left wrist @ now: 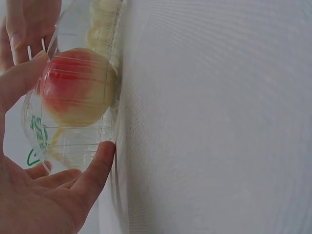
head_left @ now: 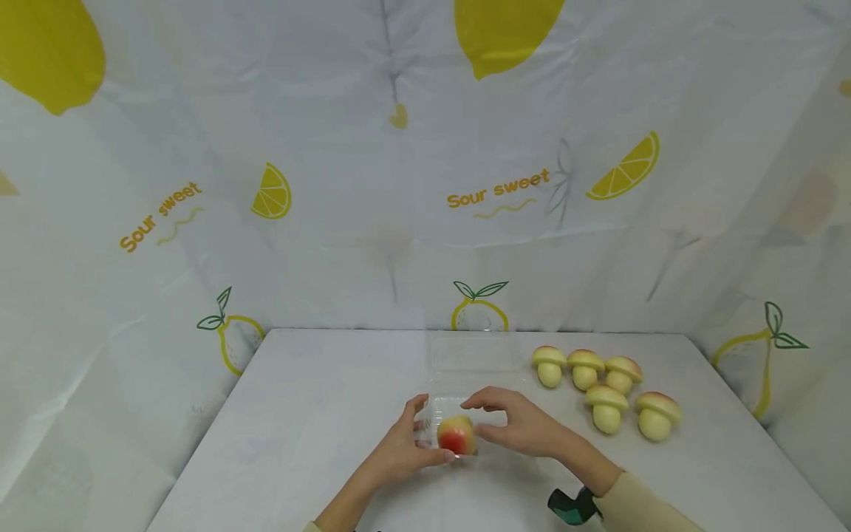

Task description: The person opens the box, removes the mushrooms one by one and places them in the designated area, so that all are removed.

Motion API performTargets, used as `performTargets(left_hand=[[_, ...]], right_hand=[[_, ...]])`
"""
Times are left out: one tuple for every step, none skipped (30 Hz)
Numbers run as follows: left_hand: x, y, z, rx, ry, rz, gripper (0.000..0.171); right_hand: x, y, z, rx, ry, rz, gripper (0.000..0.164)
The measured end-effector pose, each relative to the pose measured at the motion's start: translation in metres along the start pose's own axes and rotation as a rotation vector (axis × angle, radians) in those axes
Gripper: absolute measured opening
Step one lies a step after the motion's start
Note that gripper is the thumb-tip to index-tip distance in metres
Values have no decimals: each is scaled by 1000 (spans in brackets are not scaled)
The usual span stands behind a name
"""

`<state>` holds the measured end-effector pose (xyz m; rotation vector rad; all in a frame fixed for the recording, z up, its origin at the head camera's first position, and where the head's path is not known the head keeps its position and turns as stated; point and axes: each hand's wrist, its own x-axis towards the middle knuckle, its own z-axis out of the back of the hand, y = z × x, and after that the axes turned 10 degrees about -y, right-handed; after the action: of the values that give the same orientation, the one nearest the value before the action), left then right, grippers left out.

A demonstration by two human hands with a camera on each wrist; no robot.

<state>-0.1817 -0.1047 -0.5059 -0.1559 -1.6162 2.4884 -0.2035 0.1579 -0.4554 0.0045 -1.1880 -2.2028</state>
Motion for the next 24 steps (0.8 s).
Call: performTargets(left_hand=[[0, 0, 0, 1, 0, -2, 103], [0, 0, 0, 2, -1, -3, 103], [0, 0, 0, 1, -1, -5, 104], [0, 0, 0, 0, -1, -7, 104], [0, 0, 1, 3, -2, -9, 104], [0, 0, 1, 1, 0, -9, 104], [-1, 0, 1, -2, 2, -8, 104], [-1, -1, 1, -4, 5, -6, 103], [-1, -1, 1, -5, 8, -5, 104], [-1, -1, 1, -4, 10, -2, 103], [-1, -1, 2, -4, 12, 0, 103], [-1, -1, 2, -7, 14, 4, 103], [-1, -1, 2, -9, 14, 6, 103], [-1, -1, 2, -9, 14, 8, 103], [-1, -1, 2, -11, 15, 9, 103], [-1, -1, 2, -15, 15, 11, 103], [-1, -1, 2, -19, 15, 12, 103], [-1, -1, 2, -22, 16, 13, 103], [-1, -1, 2, -26, 17, 14, 103], [-1, -1, 2, -28, 18, 13, 102], [0, -1, 2, -28, 18, 11, 102], [0, 0, 2, -28, 18, 10, 103], [0, 0, 2, -28, 18, 9, 103], [0, 0, 2, -28, 18, 6, 103]], right_hand=[[1, 0, -1, 0, 7, -4, 29], [2, 0, -3, -3, 16, -10, 29], [3, 0, -4, -5, 24, -12, 30], [4, 0, -5, -1, 31, -14, 31], [5, -1, -6, -2, 37, -13, 32], [6, -2, -8, -2, 44, -13, 33], [7, -3, -9, -2, 52, -17, 34], [8, -3, -10, 1, 62, -23, 36], [10, -4, -11, 6, 72, -29, 38], [11, -5, -12, 9, 83, -35, 39], [12, -5, -14, 6, 93, -40, 41], [13, -6, -14, 6, 103, -45, 41], [14, -6, -15, 5, 112, -45, 42], [15, -7, -16, 6, 122, -47, 43], [16, -7, -17, 7, 133, -51, 43], [17, -8, -18, 5, 142, -54, 42], [17, -8, -18, 0, 150, -60, 42], [17, -8, -19, -3, 157, -66, 42], [17, -8, -19, -3, 163, -70, 41], [17, -8, -19, -6, 168, -78, 41], [17, -9, -19, -12, 172, -81, 41], [17, -9, -18, -19, 174, -79, 41], [16, -10, -18, -21, 174, -76, 41], [16, -11, -17, -18, 174, -70, 41]])
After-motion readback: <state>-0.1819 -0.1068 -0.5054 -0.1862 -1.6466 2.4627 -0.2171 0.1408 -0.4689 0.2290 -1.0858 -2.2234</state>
